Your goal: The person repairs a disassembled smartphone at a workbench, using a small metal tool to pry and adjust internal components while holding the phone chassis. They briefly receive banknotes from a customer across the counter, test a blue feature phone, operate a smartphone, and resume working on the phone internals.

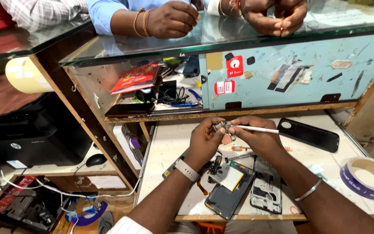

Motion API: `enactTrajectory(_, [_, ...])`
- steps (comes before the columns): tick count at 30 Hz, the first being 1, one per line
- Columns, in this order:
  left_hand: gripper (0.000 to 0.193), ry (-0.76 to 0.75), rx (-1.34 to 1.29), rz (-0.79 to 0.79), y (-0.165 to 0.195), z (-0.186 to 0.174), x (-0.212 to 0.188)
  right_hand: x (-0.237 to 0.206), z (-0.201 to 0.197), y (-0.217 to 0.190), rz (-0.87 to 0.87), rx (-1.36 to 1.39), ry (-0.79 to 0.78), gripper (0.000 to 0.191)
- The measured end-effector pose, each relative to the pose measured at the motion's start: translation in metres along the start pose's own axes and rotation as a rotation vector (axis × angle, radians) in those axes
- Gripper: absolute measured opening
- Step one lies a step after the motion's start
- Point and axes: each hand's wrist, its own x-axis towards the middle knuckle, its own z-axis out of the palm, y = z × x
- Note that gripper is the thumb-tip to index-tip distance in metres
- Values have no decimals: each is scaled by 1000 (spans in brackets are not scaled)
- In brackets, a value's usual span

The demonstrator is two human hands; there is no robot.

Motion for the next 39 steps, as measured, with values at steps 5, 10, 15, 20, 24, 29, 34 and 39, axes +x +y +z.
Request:
enactTrajectory(5, [27, 21, 43, -40, 2, 0, -1, -1, 1, 1, -3, 9, -23, 24])
enactTrajectory(10, [29, 46, 68, -65, 6, 0, 0, 1, -1, 3, -36, -78, -26, 23])
enactTrajectory(15, [29, 67, 53, -55, 7, 1, 0, 3, -1, 6, -206, -151, -43, 21])
enactTrajectory(20, [33, 50, 15, -76, 2, -2, 2, 0, 1, 1, -181, -112, -13, 20])
enactTrajectory(24, [40, 72, -48, -76, -4, -1, 5, -4, 5, -8, -62, -83, 28, 23])
enactTrajectory(29, [44, 87, -95, -100, -8, -3, 7, -7, 4, -17, -243, -270, 60, 22])
enactTrajectory(34, [42, 115, -146, -100, -8, -5, 8, -9, 5, -19, -424, -244, 24, 21])
enactTrajectory(39, [39, 168, -199, -135, -8, -6, 10, -13, 10, -18, -55, -45, -36, 22])
